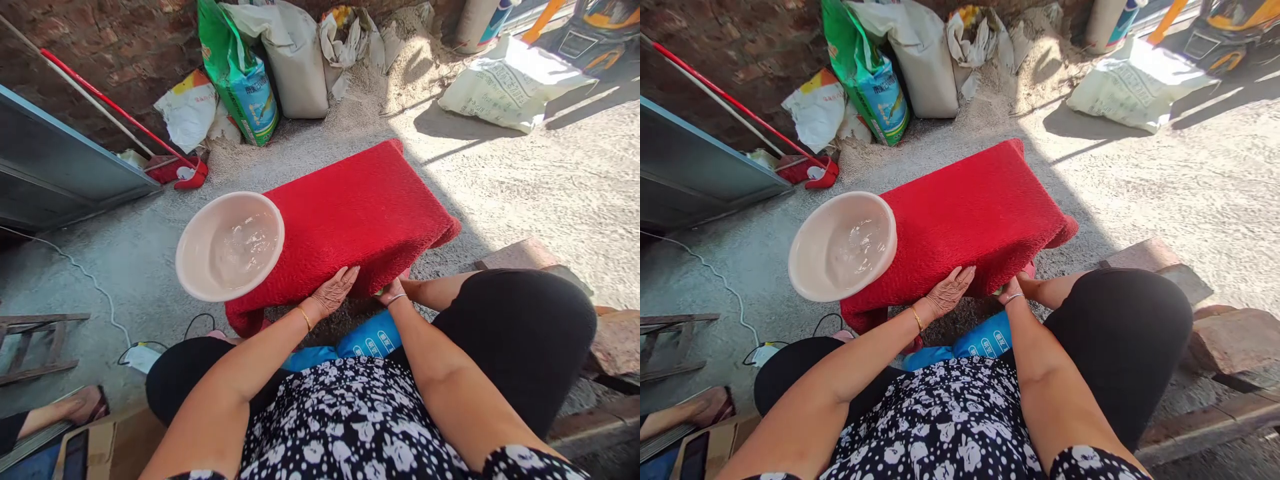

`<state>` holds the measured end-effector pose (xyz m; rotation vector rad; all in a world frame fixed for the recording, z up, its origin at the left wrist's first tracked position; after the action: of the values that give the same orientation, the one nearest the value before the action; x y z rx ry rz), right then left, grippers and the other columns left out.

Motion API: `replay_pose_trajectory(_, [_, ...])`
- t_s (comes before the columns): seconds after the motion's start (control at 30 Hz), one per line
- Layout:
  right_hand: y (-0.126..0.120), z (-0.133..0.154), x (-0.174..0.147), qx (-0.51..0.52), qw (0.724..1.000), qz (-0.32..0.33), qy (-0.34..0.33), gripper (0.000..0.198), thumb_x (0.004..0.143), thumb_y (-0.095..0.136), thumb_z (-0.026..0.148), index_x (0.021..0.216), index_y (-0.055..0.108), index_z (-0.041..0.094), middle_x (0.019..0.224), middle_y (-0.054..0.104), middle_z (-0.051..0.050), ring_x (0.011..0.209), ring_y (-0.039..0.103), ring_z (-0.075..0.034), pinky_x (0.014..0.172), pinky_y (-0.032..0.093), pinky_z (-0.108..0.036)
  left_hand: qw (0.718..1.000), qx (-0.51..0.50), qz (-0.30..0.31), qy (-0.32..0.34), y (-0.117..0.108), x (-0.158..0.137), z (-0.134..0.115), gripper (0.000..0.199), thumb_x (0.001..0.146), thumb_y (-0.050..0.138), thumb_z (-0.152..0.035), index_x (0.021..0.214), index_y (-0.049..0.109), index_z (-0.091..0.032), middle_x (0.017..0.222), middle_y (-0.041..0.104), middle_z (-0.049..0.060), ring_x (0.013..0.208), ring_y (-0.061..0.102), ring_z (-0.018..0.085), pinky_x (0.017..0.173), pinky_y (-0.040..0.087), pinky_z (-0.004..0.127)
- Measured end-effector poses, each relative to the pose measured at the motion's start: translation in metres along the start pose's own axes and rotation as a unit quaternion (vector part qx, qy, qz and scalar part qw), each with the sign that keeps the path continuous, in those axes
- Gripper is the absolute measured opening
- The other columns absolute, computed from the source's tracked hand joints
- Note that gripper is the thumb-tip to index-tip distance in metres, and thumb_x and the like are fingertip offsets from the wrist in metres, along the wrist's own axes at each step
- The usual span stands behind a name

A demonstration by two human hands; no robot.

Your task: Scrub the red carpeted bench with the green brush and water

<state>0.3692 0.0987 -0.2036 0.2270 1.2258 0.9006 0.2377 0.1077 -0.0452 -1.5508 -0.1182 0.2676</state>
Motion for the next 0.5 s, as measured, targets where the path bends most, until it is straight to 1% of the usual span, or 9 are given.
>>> replay_pose_trajectory(0.03, [0.001,-0.002,0.000,0.011,1.000,0.010,0.011,0.030,0.082,0.051,0.050,0.086,0.062,0.022,0.082,0.066,-0.004,0.083,0.062,-0.023,0.073,0.054,-0.036,1.000,0.001,0.007,-0.017,0.001,0.004,0.006,0.067,0.080,0.031,-0.003,0.146,0.027,-0.016,0.153,0.026,0.005,0.142,0.016,0.016,0.117,0.026,0.038])
replay_pose_trajectory(0.1, [0.002,-0.003,0.000,0.022,0.999,0.022,0.020,0.027,0.081,0.053,0.048,0.084,0.062,0.023,0.081,0.066,-0.004,0.084,0.062,-0.023,0.074,0.054,-0.036,0.999,0.015,0.016,-0.035,0.009,0.003,0.012,0.071,0.077,0.030,-0.001,0.145,0.031,-0.021,0.150,0.032,0.001,0.140,0.018,0.013,0.114,0.032,0.033])
replay_pose_trajectory(0.17, [0.002,-0.002,0.000,0.023,0.999,0.030,0.018,0.025,0.080,0.054,0.046,0.082,0.061,0.023,0.081,0.066,-0.004,0.085,0.062,-0.023,0.075,0.054,-0.036,0.998,0.053,0.013,-0.042,0.022,-0.011,0.011,0.069,0.075,0.031,-0.001,0.141,0.039,-0.019,0.148,0.037,0.003,0.140,0.019,0.014,0.112,0.034,0.032])
replay_pose_trajectory(0.23, [0.002,-0.001,0.001,0.022,0.999,0.034,0.014,0.024,0.080,0.055,0.045,0.082,0.061,0.023,0.080,0.066,-0.004,0.085,0.062,-0.024,0.075,0.054,-0.036,0.995,0.088,0.014,-0.036,0.038,-0.032,0.004,0.065,0.073,0.036,-0.002,0.135,0.048,-0.016,0.144,0.042,0.006,0.139,0.023,0.016,0.110,0.036,0.033])
replay_pose_trajectory(0.3, [0.003,0.001,0.002,0.022,0.999,0.038,0.009,0.024,0.080,0.055,0.045,0.081,0.061,0.022,0.079,0.066,-0.004,0.085,0.062,-0.024,0.075,0.054,-0.036,0.994,0.103,0.033,-0.019,0.055,-0.055,-0.006,0.057,0.072,0.041,-0.005,0.126,0.057,-0.015,0.137,0.051,0.010,0.135,0.034,0.020,0.109,0.038,0.037])
replay_pose_trajectory(0.37, [0.002,0.003,0.005,0.022,0.999,0.040,-0.001,0.023,0.082,0.053,0.044,0.080,0.061,0.022,0.077,0.066,-0.004,0.084,0.062,-0.023,0.073,0.054,-0.036,0.993,0.102,0.061,0.003,0.065,-0.068,-0.016,0.044,0.073,0.047,-0.009,0.113,0.065,-0.013,0.122,0.062,0.013,0.124,0.050,0.024,0.106,0.041,0.040])
replay_pose_trajectory(0.43, [-0.001,0.005,0.008,0.022,0.999,0.038,-0.017,0.024,0.084,0.051,0.044,0.080,0.061,0.022,0.075,0.065,-0.003,0.083,0.061,-0.023,0.072,0.053,-0.035,0.993,0.095,0.070,0.027,0.060,-0.062,-0.023,0.034,0.078,0.049,-0.014,0.107,0.066,-0.011,0.116,0.065,0.015,0.117,0.056,0.026,0.105,0.042,0.042])
replay_pose_trajectory(0.47, [-0.002,0.006,0.010,0.021,0.999,0.035,-0.028,0.025,0.086,0.050,0.043,0.081,0.061,0.022,0.075,0.065,-0.003,0.082,0.061,-0.022,0.071,0.053,-0.034,0.994,0.087,0.059,0.042,0.051,-0.051,-0.027,0.034,0.082,0.047,-0.016,0.111,0.064,-0.010,0.120,0.063,0.016,0.120,0.054,0.026,0.107,0.040,0.043])
replay_pose_trajectory(0.5, [-0.004,0.007,0.012,0.020,0.999,0.032,-0.039,0.026,0.088,0.049,0.043,0.082,0.061,0.021,0.076,0.064,-0.003,0.081,0.061,-0.021,0.071,0.053,-0.034,0.995,0.076,0.039,0.056,0.038,-0.034,-0.029,0.037,0.086,0.044,-0.018,0.119,0.059,-0.009,0.128,0.057,0.017,0.126,0.048,0.026,0.109,0.036,0.044])
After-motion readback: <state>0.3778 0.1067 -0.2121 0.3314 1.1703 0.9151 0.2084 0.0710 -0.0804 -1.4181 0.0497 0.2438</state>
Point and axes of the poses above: each hand's wrist, its own x-axis towards the middle knuckle, its own y-axis out of the palm, z = x × y, the point moved 8 cm from there along x, towards the middle knuckle
